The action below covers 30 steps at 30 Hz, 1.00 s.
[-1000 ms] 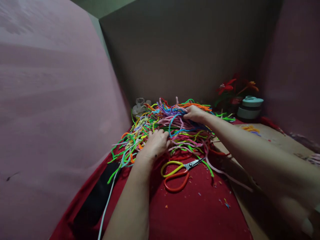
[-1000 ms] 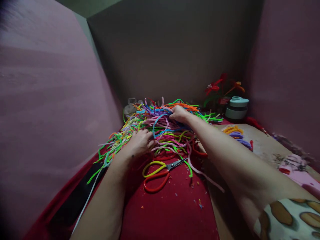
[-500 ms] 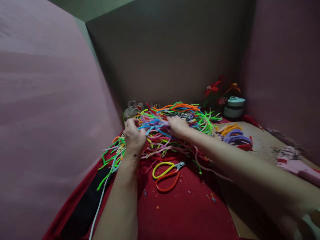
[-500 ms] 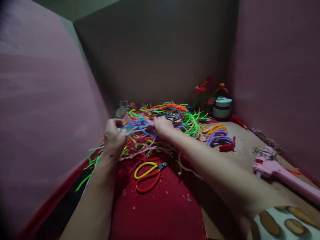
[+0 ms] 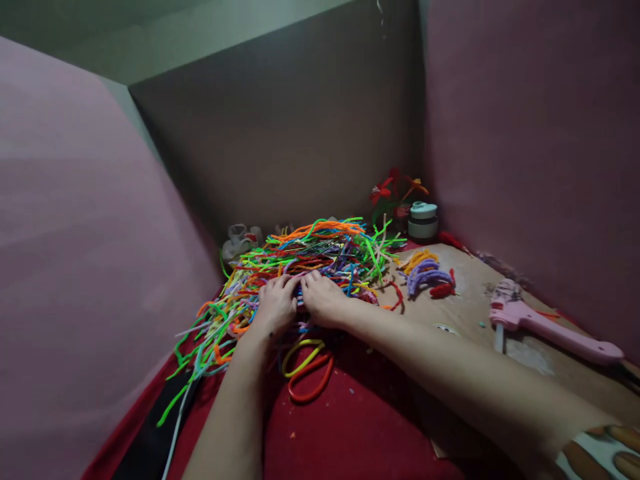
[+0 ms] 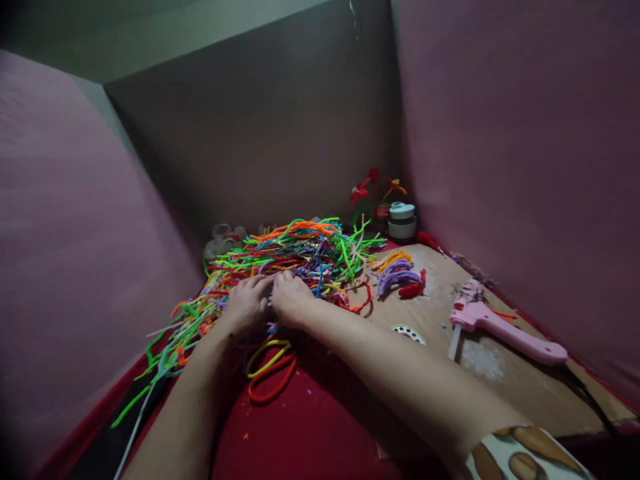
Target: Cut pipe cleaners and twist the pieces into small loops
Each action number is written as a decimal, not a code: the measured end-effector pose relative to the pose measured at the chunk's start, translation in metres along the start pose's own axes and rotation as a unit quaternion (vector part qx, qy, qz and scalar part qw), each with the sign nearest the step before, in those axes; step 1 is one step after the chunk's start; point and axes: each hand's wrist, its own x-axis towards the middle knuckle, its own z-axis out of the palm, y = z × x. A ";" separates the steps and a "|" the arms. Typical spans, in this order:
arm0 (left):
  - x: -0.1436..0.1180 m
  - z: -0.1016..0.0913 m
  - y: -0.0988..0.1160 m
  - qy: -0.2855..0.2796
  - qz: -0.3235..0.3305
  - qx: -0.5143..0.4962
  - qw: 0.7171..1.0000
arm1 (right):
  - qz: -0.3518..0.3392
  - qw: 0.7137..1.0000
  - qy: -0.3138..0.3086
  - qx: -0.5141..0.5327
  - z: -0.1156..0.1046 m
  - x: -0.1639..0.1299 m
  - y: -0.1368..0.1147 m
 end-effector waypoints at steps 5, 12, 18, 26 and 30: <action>-0.002 -0.002 0.000 -0.010 0.001 0.007 1.000 | 0.007 1.000 0.010 -0.012 0.000 -0.007 -0.006; -0.003 -0.005 0.001 -0.024 0.001 0.009 1.000 | 0.016 1.000 -0.002 -0.019 -0.009 -0.007 -0.009; -0.002 -0.003 0.000 -0.025 0.005 0.018 1.000 | 0.027 0.999 -0.004 -0.032 -0.007 -0.011 -0.014; -0.001 -0.001 -0.001 -0.034 0.006 0.029 0.999 | 0.026 0.997 -0.016 -0.065 -0.001 -0.020 -0.022; -0.001 -0.003 -0.001 -0.029 -0.001 0.033 0.999 | 0.014 0.998 -0.006 -0.063 0.000 -0.021 -0.021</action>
